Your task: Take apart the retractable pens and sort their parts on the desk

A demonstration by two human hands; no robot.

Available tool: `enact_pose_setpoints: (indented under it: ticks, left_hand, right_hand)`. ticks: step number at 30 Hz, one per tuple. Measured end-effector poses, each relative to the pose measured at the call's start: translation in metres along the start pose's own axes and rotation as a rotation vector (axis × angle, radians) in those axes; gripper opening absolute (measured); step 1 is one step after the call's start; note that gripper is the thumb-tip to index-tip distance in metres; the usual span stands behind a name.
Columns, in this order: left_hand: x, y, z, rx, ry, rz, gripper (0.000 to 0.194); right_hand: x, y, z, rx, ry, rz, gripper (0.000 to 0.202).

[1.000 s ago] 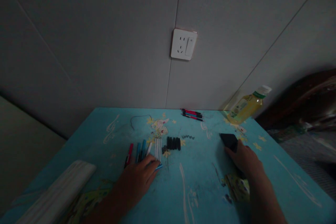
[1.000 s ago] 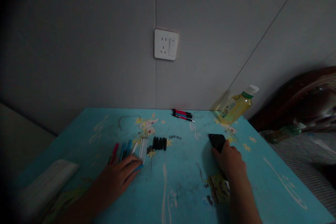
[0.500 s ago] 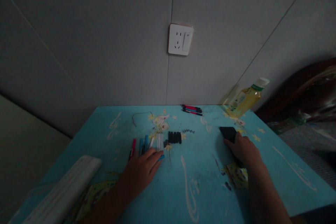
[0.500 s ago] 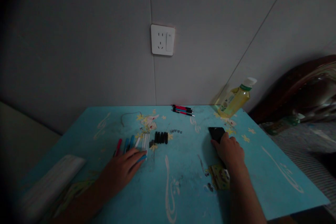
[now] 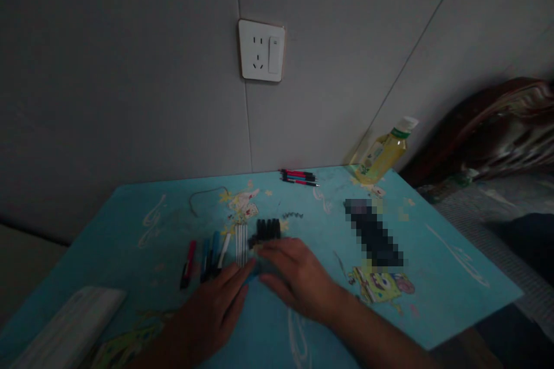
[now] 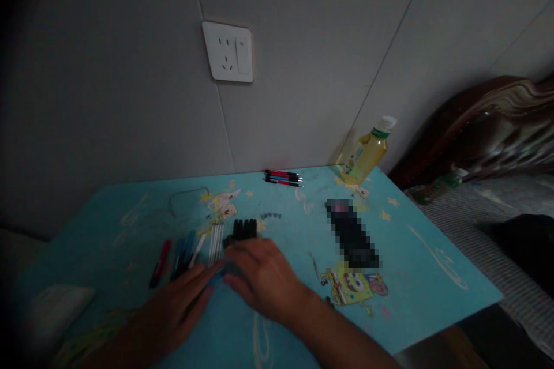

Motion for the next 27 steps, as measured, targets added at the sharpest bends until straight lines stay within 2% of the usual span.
enact_pose_setpoints:
  ticks: [2,6,11,14,16,20,24,27]
  left_hand:
    - [-0.001,0.001,0.0,-0.02,0.037,-0.017,0.044]
    - [0.006,-0.003,0.003,-0.031,0.164,0.076,0.037]
    - [0.026,-0.006,0.016,-0.048,0.349,0.354,0.028]
    - [0.042,0.0,0.021,-0.075,0.425,0.529,0.032]
    - [0.047,0.004,0.024,-0.114,0.429,0.577,0.036]
    - [0.046,0.004,0.026,-0.168,0.346,0.54,0.039]
    - [0.035,-0.004,0.022,-0.135,0.275,0.403,0.034]
    - [0.034,-0.006,0.019,-0.117,0.259,0.399,0.033]
  right_hand:
    - [0.013,0.0,-0.015,0.02,-0.035,0.052,0.037]
    - [0.003,0.005,-0.018,0.003,-0.008,0.057,0.025]
    - [-0.008,0.006,-0.013,0.04,0.007,0.043,0.021]
    - [-0.004,0.007,-0.014,0.047,-0.013,0.036,0.023]
    - [-0.001,0.007,-0.017,0.05,-0.059,0.028,0.024]
    - [-0.001,0.008,-0.028,0.053,-0.209,-0.051,0.025]
    - [-0.004,0.009,-0.04,0.101,-0.268,-0.096,0.023]
    - [-0.008,0.01,-0.041,0.104,-0.25,-0.126,0.021]
Point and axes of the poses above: each hand's wrist, its own y-axis away from the middle knuckle, its own z-axis out of the back of the hand, x = y × z, the point moved 8 cm from there along -y, towards the middle knuckle, and after that the axes turned 9 degrees about z, right-handed, at the moved point
